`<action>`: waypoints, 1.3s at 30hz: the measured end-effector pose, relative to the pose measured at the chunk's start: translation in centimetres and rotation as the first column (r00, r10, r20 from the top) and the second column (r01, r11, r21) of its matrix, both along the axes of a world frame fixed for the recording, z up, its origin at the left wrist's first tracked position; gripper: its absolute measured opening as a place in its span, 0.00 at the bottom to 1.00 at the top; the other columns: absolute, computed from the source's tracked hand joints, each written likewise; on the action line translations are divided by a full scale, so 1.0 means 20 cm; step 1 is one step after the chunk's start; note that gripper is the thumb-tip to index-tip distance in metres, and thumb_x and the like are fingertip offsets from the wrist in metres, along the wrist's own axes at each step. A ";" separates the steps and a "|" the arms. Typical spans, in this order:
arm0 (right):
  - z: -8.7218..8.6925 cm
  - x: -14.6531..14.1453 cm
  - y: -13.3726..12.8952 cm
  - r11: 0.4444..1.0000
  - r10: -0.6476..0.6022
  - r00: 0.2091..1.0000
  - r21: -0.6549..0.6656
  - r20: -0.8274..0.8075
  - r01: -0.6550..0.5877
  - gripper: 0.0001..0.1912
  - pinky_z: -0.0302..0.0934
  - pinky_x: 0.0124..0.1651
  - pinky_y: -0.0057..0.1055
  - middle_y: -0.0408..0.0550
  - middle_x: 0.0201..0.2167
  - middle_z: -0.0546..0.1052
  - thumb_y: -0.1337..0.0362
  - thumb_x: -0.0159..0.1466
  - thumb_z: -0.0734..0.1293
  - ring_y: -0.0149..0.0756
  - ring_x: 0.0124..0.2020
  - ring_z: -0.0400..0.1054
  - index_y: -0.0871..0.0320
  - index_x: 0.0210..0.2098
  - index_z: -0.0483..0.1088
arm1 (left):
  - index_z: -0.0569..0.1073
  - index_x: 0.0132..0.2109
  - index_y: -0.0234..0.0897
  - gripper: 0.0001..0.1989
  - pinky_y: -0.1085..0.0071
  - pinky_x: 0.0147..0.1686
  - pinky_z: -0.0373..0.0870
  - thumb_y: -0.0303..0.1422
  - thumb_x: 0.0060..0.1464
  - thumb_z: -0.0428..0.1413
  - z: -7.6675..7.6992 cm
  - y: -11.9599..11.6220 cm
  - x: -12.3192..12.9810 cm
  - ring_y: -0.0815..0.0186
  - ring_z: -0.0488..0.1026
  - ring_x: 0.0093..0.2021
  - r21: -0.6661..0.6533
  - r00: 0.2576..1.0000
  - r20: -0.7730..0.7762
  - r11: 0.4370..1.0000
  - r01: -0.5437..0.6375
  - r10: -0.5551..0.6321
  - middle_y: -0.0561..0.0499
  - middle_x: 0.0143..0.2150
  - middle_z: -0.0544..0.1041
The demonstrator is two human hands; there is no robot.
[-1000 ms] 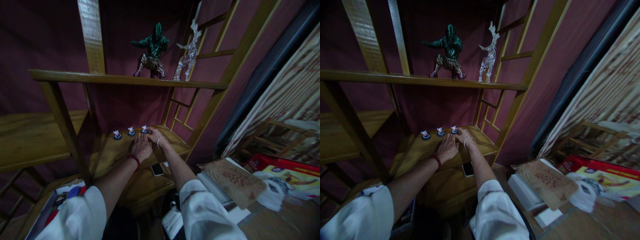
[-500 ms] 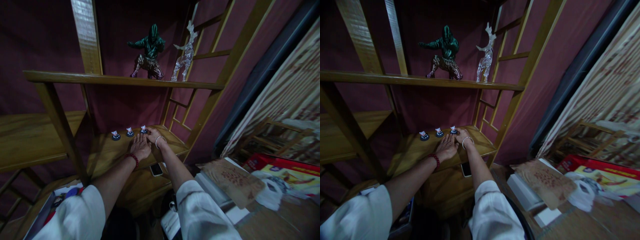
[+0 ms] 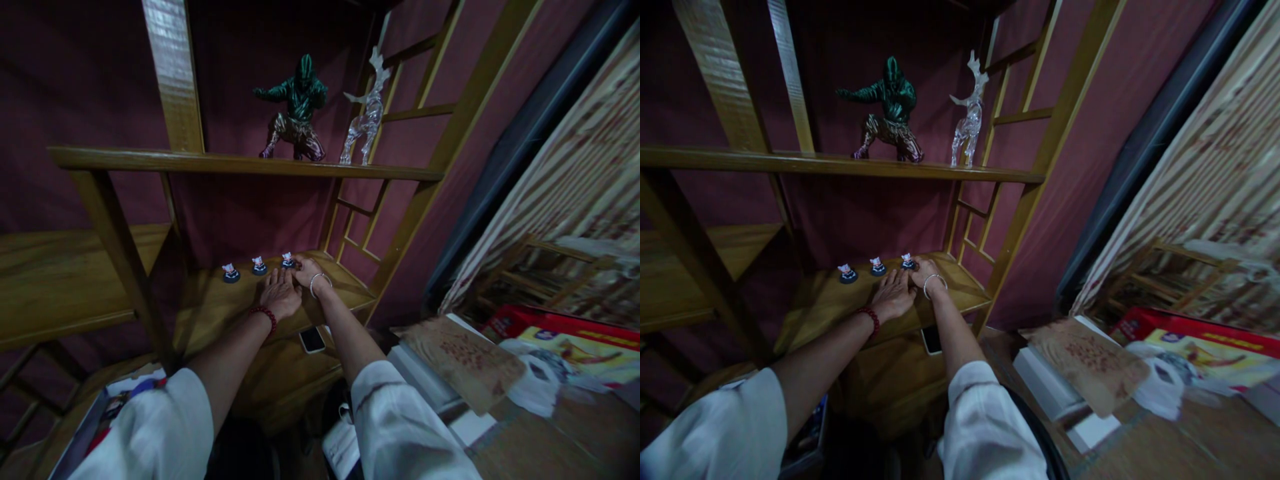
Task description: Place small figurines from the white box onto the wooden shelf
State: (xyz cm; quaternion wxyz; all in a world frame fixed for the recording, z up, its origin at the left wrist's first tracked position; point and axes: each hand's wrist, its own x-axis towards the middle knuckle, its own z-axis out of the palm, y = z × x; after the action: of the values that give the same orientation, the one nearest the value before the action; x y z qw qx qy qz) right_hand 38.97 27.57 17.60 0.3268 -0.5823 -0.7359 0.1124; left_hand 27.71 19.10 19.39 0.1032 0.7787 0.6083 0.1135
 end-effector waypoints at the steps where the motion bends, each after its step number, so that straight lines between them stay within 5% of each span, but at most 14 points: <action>1: 0.00 0.00 0.00 1.000 -0.008 1.000 -0.004 0.002 0.008 0.19 0.62 0.42 0.25 0.42 0.36 0.76 0.67 0.52 0.65 0.31 0.37 0.69 0.54 0.44 0.69 | 0.47 0.62 0.28 0.31 0.57 0.59 0.39 0.40 0.55 0.36 0.00 0.00 0.00 0.56 0.39 0.64 -0.003 1.000 0.003 1.000 -0.002 0.002 0.43 0.65 0.46; 17: 0.01 0.00 0.00 0.995 -0.092 0.995 -0.036 0.028 0.093 0.18 0.62 0.41 0.26 0.44 0.34 0.76 0.64 0.52 0.65 0.33 0.36 0.69 0.54 0.43 0.69 | 0.50 0.61 0.29 0.30 0.58 0.59 0.40 0.38 0.53 0.39 -0.02 0.02 0.00 0.56 0.42 0.63 0.053 1.000 0.020 0.999 0.000 -0.001 0.45 0.64 0.51; 27: 0.00 0.00 0.00 0.996 -0.086 0.996 0.003 0.023 0.086 0.17 0.62 0.40 0.26 0.44 0.33 0.76 0.62 0.51 0.67 0.33 0.36 0.69 0.55 0.41 0.70 | 0.61 0.55 0.28 0.24 0.62 0.58 0.46 0.35 0.53 0.41 -0.04 0.01 -0.02 0.59 0.51 0.60 0.195 0.995 0.099 0.981 -0.016 -0.003 0.41 0.60 0.59; 33: -0.01 0.00 0.01 0.994 -0.107 0.994 -0.011 -0.002 0.107 0.17 0.61 0.41 0.27 0.44 0.34 0.75 0.61 0.50 0.68 0.33 0.37 0.68 0.55 0.41 0.70 | 0.70 0.43 0.30 0.16 0.67 0.54 0.53 0.28 0.50 0.44 -0.03 -0.04 -0.06 0.61 0.60 0.52 0.305 0.991 0.134 0.950 -0.067 0.026 0.41 0.49 0.69; 39: -0.01 0.00 0.02 0.995 -0.098 0.995 -0.028 -0.007 0.098 0.18 0.60 0.43 0.28 0.43 0.34 0.75 0.60 0.50 0.68 0.33 0.38 0.68 0.54 0.41 0.70 | 0.72 0.41 0.32 0.15 0.66 0.51 0.55 0.29 0.47 0.46 0.00 -0.11 -0.12 0.57 0.57 0.52 0.274 0.972 0.155 0.937 -0.216 0.178 0.40 0.48 0.66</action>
State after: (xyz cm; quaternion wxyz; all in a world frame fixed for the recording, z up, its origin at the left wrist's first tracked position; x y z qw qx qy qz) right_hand 39.06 27.89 17.39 0.3268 -0.6217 -0.7035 0.1086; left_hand 25.30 16.96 19.43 0.0152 0.7116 0.6523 0.2605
